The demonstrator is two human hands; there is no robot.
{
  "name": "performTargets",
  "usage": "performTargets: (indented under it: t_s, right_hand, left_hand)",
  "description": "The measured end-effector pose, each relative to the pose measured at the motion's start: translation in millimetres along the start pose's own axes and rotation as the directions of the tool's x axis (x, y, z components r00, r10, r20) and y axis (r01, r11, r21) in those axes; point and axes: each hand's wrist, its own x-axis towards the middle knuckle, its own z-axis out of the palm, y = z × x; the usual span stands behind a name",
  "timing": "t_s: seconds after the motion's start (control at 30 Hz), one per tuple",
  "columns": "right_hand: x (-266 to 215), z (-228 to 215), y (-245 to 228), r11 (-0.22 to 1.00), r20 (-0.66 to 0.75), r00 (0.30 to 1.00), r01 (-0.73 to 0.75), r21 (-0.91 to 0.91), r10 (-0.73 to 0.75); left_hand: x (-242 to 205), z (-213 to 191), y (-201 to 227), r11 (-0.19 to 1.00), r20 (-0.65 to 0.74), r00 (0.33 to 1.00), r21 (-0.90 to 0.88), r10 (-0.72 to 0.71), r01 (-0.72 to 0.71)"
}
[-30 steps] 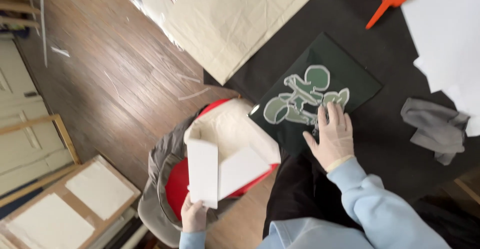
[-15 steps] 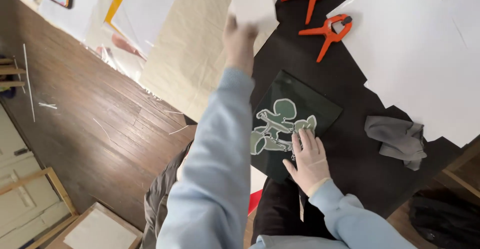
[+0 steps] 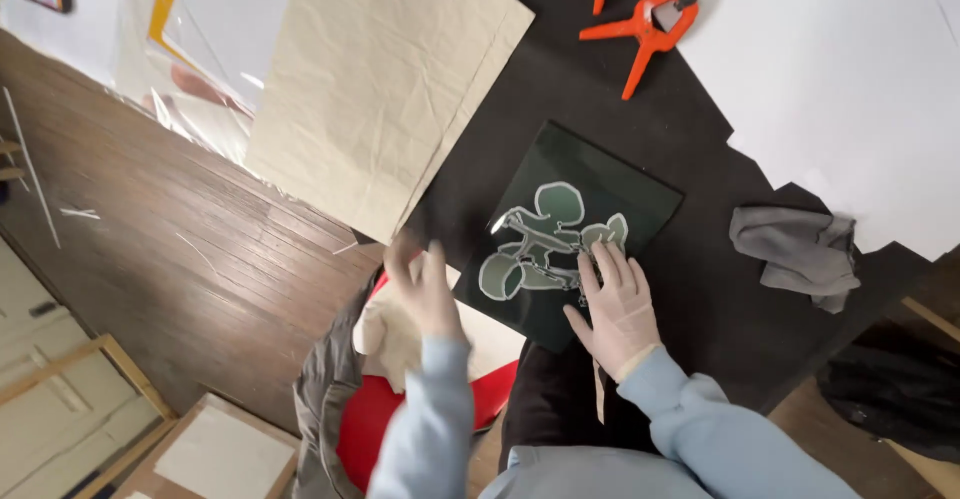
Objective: The recorder is preparing artwork by applying transfer tape and smoothing it with a cloth on a workbench.
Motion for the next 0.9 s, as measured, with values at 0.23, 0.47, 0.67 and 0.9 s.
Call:
performTargets:
  t_s: [0.23,0.47,0.67,0.9]
  right_hand:
    - [-4,16,3,0.998,-0.114,0.993,0.041,0.045,-0.035]
    - [-19,34,-11,0.988,-0.145,0.981,0.139,0.072,-0.128]
    - [-28,51,-34,0.972,-0.097,0.975,0.212,0.106,-0.202]
    - [-25,78,-31,0.985,-0.067,0.984,0.164,-0.056,-0.168]
  left_hand:
    - [-130,-43,-102,0.786,0.160,0.807,-0.186,-0.568,0.590]
    - [-135,-22,-73,0.730,0.192,0.815,-0.367,-0.547,0.577]
    - [-136,-18,-60,0.726,0.224,0.834,-0.414,-0.503,0.549]
    - [-132,-20,-67,0.715,0.246,0.840,-0.442,-0.484,0.541]
